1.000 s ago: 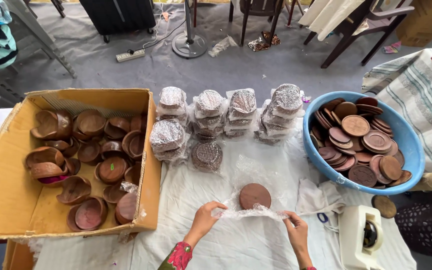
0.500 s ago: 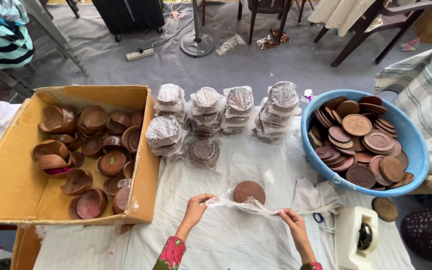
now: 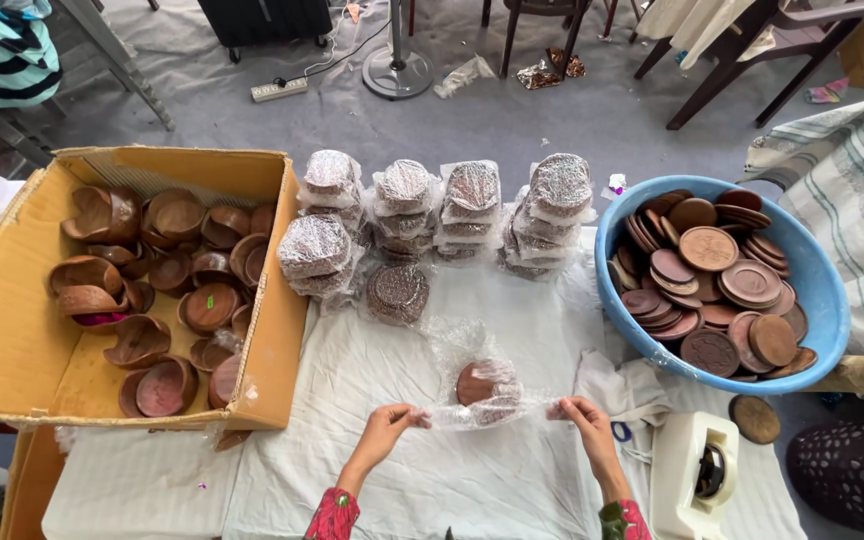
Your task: The person wraps a stack of small wooden bowls in plastic wrap, secures it with tape, and places it on a table with other wrapped stacks. They then pick up a single wooden bowl from a cardboard box and wipe it with a white cloth.
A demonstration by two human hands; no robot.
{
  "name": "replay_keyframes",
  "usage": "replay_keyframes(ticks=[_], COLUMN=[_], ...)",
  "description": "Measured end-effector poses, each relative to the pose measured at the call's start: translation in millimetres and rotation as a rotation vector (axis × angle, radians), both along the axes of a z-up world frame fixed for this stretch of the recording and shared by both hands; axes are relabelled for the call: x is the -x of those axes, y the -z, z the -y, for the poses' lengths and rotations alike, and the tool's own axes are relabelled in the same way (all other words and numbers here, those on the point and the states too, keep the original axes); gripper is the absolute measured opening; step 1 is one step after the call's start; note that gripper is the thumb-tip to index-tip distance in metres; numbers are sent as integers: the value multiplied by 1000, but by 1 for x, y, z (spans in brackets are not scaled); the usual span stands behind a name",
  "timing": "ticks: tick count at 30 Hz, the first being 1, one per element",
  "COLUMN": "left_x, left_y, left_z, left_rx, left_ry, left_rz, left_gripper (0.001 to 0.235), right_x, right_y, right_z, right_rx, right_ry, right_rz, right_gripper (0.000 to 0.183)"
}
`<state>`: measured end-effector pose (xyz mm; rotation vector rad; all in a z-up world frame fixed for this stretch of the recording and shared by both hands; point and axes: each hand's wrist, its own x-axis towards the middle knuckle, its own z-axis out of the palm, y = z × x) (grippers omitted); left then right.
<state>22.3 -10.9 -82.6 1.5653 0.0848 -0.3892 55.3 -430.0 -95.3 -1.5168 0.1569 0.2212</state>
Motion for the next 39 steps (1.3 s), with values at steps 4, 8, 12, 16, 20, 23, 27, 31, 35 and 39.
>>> replay_keyframes(ticks=[4, 8, 12, 16, 20, 23, 27, 31, 35, 39], left_x=[-14, -13, -9, -5, -2, 2, 2, 5, 10, 14], left_y=[-13, -24, -48, -29, -25, -34, -39, -45, -64, -81], left_z=[6, 16, 24, 31, 33, 33, 33, 31, 31, 33], left_rx=[-4, -33, -247, -73, 17, 28, 50, 40, 24, -10], left_ry=[-34, -146, -132, -113, -159, -163, -169, -164, -121, -60], left_rz=[26, 68, 224, 140, 13, 30, 2, 23, -13, 35], left_gripper=[29, 28, 31, 23, 20, 18, 19, 24, 36, 44], right_x=[-11, -7, -5, -2, -4, -7, -11, -12, -14, -17], right_y=[-13, -12, -2, -24, -27, -29, -22, -30, -52, -50], right_z=[-7, -4, 1, -7, -16, -25, -31, -38, -45, -48], right_rx=[-29, 42, 43, -8, 7, 38, 85, 68, 74, 135], right_ry=[5, -7, 43, -27, -65, -110, -133, -139, -132, -220], right_rz=[-25, 45, -21, -21, 62, 75, 64, 117, 74, 139], right_gripper=[25, 26, 22, 24, 39, 45, 45, 40, 38, 45])
